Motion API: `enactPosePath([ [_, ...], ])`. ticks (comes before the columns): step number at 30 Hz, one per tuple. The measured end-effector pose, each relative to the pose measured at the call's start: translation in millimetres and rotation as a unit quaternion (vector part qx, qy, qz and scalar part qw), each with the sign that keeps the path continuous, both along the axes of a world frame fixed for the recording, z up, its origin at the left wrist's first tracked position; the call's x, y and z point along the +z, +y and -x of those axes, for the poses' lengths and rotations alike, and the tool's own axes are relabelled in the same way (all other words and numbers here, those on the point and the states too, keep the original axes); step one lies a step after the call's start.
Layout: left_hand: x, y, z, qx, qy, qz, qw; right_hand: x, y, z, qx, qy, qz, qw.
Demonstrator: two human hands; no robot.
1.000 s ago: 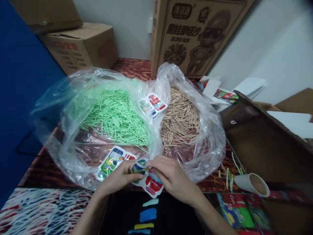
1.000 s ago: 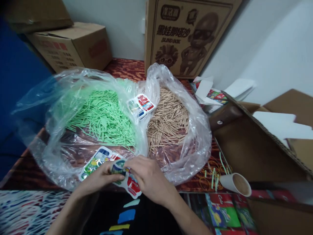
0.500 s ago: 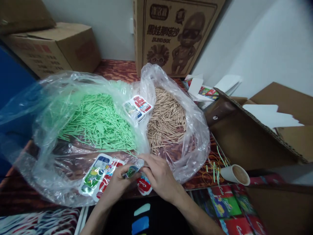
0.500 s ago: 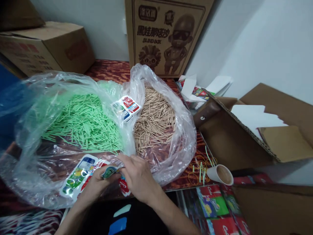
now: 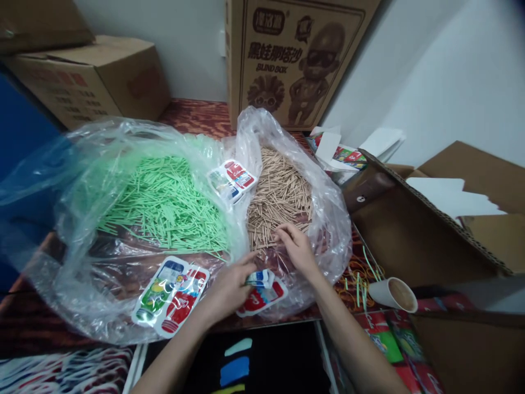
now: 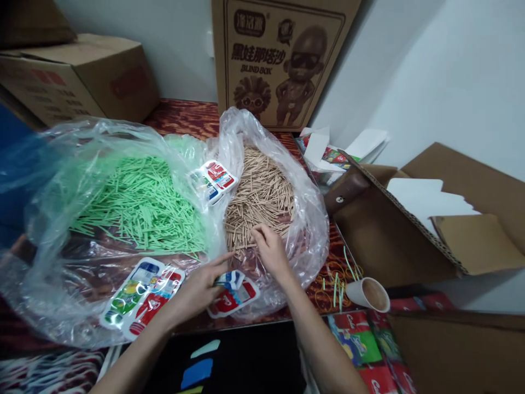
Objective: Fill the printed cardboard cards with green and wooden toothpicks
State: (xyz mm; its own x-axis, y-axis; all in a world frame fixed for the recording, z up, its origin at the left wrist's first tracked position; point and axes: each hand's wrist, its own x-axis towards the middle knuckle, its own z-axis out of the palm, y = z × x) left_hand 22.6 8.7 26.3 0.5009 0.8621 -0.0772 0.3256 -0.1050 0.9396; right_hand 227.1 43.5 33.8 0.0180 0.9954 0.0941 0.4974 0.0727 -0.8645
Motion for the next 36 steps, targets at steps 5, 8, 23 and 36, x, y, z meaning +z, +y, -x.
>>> enactPosePath([
  [5, -21.0, 7.7, 27.1, 0.115, 0.024, -0.017, 0.993, -36.7, -8.1, -8.5, 0.095, -0.157, -0.011, 0.983],
  [8, -28.0, 5.2, 36.6, 0.137, 0.017, -0.004, 0.990, -40.8, -14.3, -8.9, 0.102, -0.170, -0.016, 0.980],
  [23, -25.3, 5.3, 32.9, 0.157, -0.040, 0.043, 0.986, -42.0, 77.1, -16.4, 0.003, -0.549, -0.063, 0.834],
  [36, -23.2, -4.6, 42.4, 0.164, -0.066, 0.068, 0.982, -25.8, 76.2, -29.1, -0.005, -0.323, 0.035, 0.946],
])
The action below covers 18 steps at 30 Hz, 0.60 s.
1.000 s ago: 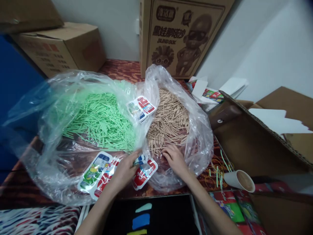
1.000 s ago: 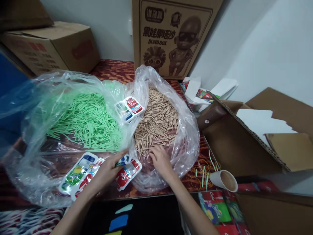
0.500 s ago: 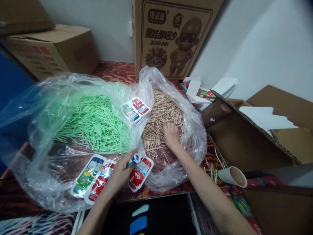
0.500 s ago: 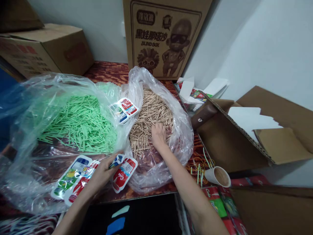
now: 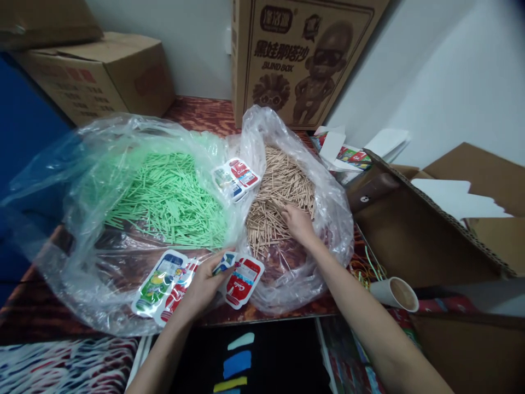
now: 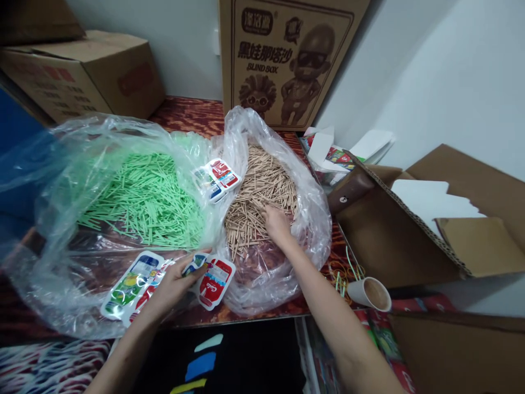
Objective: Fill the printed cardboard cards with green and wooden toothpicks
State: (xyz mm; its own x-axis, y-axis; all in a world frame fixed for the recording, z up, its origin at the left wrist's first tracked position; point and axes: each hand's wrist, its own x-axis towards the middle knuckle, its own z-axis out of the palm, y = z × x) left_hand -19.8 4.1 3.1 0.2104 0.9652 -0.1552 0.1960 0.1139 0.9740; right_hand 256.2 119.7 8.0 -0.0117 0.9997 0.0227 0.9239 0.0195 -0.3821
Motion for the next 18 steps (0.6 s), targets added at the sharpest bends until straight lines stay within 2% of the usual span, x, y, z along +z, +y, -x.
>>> enactPosePath([
  [4, 3.1, -4.9, 2.2, 0.023, -0.013, 0.014, 1.000, -0.4, -0.9, -3.9, -0.025, 0.182, 0.060, 0.981],
  [10, 13.3, -9.9, 2.3, 0.060, -0.047, 0.042, 0.996, -5.8, -12.7, 1.3, -0.042, 0.317, 0.090, 0.943],
  [12, 15.4, -12.4, 3.1, 0.089, -0.061, 0.055, 0.993, -4.0, -20.5, 4.3, -0.056, 0.422, 0.092, 0.900],
  [15, 15.0, -15.5, 4.9, 0.132, -0.091, 0.082, 0.984, -0.7, -35.5, 10.1, -0.077, 0.584, 0.075, 0.805],
  [18, 12.0, -17.4, 6.3, 0.154, -0.115, 0.097, 0.976, -0.5, -51.6, 17.9, -0.082, 0.651, 0.077, 0.751],
])
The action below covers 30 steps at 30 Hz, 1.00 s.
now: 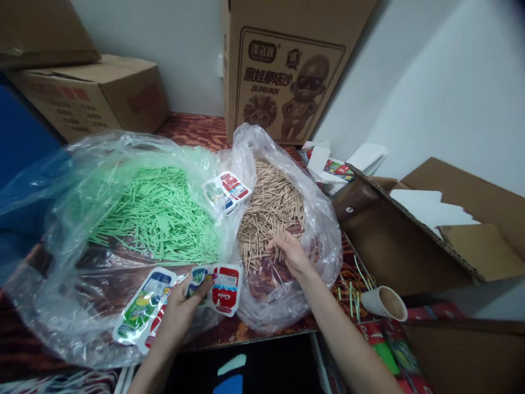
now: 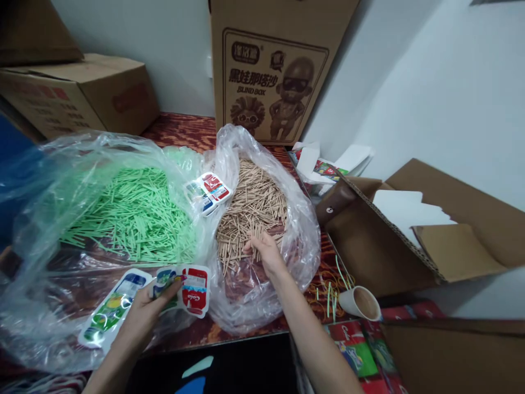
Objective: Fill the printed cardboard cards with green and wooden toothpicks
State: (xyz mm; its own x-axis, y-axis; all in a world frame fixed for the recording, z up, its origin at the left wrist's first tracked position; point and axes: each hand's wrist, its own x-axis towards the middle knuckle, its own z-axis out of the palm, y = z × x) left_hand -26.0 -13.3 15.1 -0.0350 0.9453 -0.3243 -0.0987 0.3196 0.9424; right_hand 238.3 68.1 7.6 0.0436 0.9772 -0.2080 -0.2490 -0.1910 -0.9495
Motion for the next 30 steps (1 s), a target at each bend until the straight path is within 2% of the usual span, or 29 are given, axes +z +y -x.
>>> enactPosePath([
  [3, -3.1, -1.7, 0.7, 0.011, 0.000, 0.000, 1.000, -3.0, -13.8, 9.0, 0.002, 0.045, 0.017, 0.999],
  [8, -10.1, -6.4, 1.5, 0.037, -0.013, 0.025, 0.999, -6.2, -22.9, 18.8, -0.017, 0.079, -0.009, 0.997],
  [14, -18.0, -10.7, 1.8, 0.050, -0.026, 0.040, 0.998, 7.5, -10.8, 10.9, 0.053, 0.107, 0.025, 0.993],
  [18, -19.1, -13.3, 3.2, 0.053, -0.025, 0.035, 0.998, 11.7, -13.1, 8.9, 0.063, 0.071, -0.004, 0.995],
  [25, -15.4, -17.7, 3.2, 0.089, -0.028, 0.051, 0.994, -15.3, -54.8, 34.3, 0.006, -0.103, -0.091, 0.991],
  [30, -10.1, -16.9, 2.8, 0.102, -0.029, 0.046, 0.993, -22.2, -70.2, 46.2, 0.000, -0.154, -0.122, 0.980],
])
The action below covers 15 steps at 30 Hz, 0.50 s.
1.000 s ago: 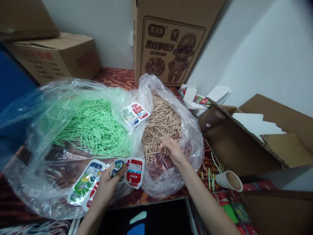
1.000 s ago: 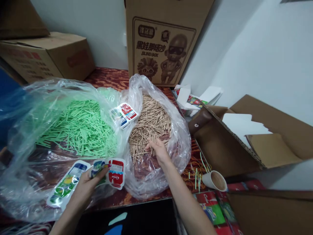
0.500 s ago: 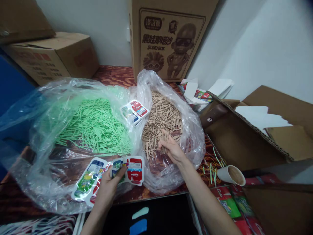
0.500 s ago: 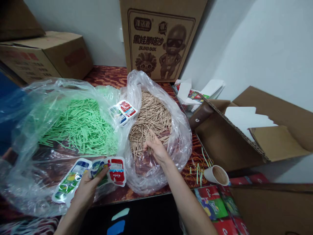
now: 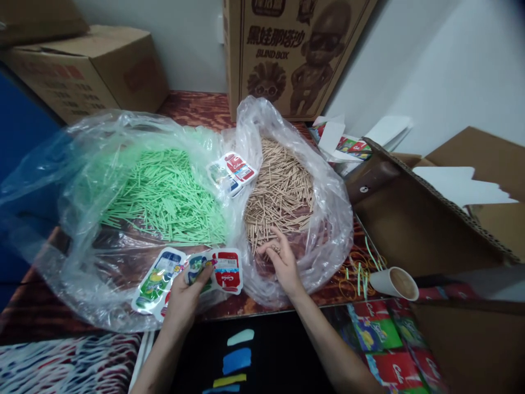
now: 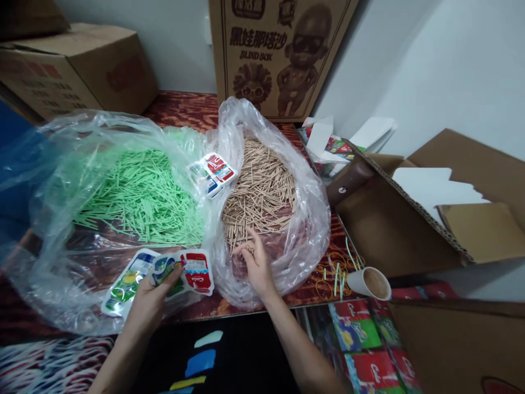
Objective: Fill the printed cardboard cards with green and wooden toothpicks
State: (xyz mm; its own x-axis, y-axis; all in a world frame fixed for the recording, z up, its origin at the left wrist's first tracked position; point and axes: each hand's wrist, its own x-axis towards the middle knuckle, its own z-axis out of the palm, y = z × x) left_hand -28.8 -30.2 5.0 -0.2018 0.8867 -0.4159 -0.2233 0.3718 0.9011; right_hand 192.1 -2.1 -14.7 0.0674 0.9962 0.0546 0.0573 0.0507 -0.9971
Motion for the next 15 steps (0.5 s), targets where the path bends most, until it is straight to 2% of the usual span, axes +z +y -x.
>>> enactPosePath([
  [4, 0.4, -2.2, 0.9, -0.012, 0.014, -0.011, 1.000, -1.1, -2.1, 0.6, 0.019, -0.045, 0.012, 0.999],
  [11, -4.5, -6.7, 2.8, -0.049, 0.047, -0.024, 0.997, -8.4, -3.4, -2.1, 0.047, -0.034, 0.011, 0.998],
  [15, -1.2, -4.1, 0.2, -0.033, 0.037, -0.027, 0.998, -12.0, -3.9, -2.1, 0.047, -0.027, 0.013, 0.998],
])
